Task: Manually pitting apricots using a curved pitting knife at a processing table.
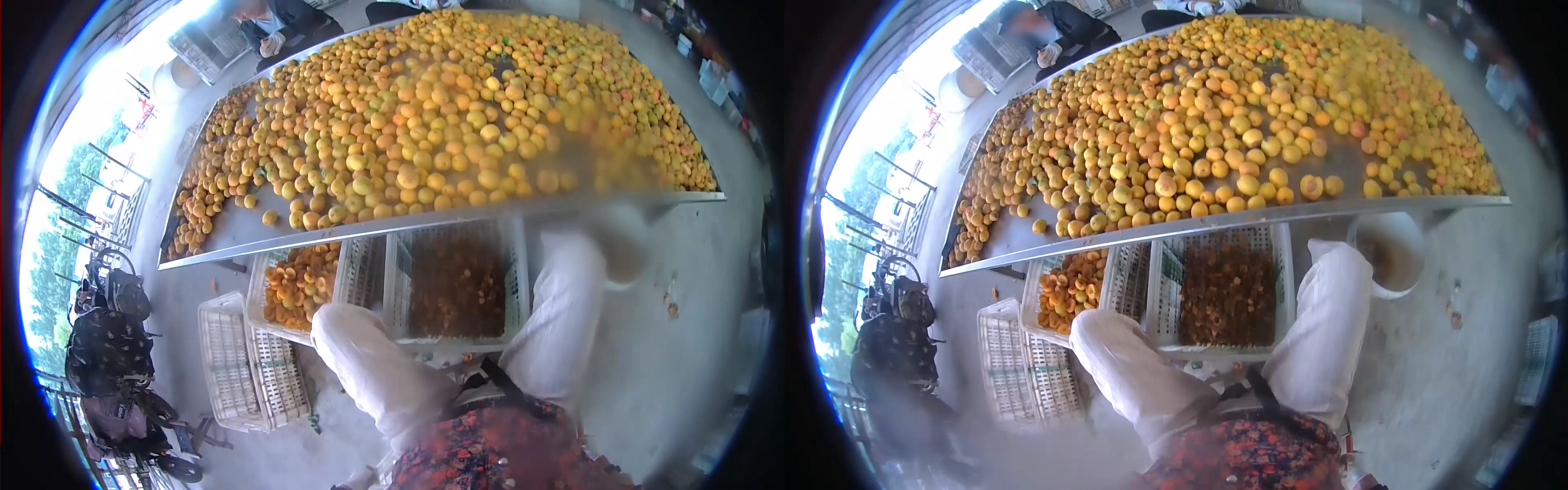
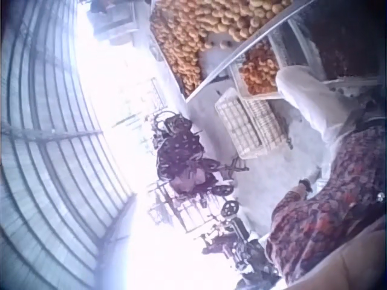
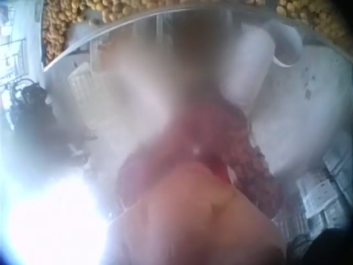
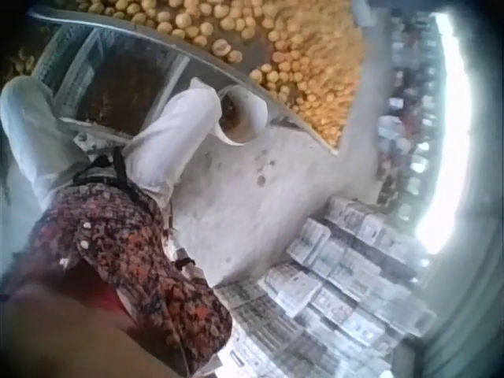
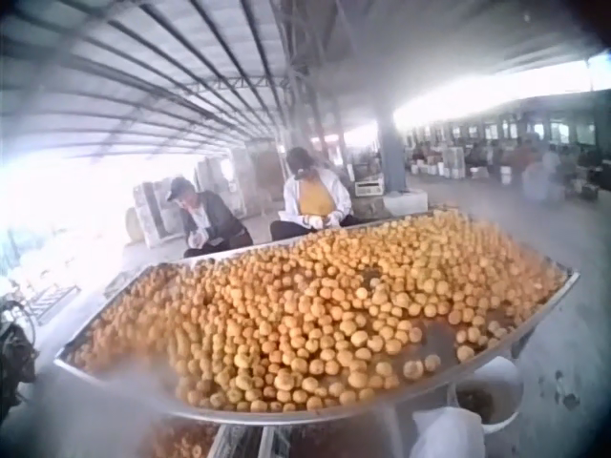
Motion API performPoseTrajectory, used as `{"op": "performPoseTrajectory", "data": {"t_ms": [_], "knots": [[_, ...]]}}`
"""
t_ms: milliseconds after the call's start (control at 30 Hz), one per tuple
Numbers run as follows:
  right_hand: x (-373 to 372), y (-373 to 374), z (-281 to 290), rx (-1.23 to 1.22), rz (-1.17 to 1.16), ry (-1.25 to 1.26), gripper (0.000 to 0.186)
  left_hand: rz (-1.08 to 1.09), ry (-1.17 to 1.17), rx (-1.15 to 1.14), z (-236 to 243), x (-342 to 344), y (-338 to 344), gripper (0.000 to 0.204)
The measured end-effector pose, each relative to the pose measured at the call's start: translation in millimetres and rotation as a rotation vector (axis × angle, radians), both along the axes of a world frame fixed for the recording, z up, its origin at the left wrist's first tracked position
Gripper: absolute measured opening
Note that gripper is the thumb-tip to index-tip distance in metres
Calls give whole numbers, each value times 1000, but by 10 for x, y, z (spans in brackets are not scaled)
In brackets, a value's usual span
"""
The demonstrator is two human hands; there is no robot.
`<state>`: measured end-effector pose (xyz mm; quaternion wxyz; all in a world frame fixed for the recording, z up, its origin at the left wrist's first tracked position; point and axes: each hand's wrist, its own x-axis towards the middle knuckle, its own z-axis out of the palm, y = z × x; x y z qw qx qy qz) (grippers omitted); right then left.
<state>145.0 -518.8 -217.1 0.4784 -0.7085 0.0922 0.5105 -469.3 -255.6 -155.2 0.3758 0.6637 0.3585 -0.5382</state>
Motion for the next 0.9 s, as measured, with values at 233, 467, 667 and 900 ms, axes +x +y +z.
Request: {"op": "performPoseTrajectory", "data": {"t_ms": [233,467,667,900], "knots": [[-726,-1286,134,-181,-170,58,14,74,-299,28,369,1512,539,40],[-1702,-2297,94,-246,-359,135,14,152,-601,108,726,2537,780,40],[-661,-2109,707,-273,-183,-281,12,597,-931,449,1407,2607,2732,40],[528,-318,1991,207,-494,-912,23,1034,-1306,857,2106,2094,3766,41]]}}
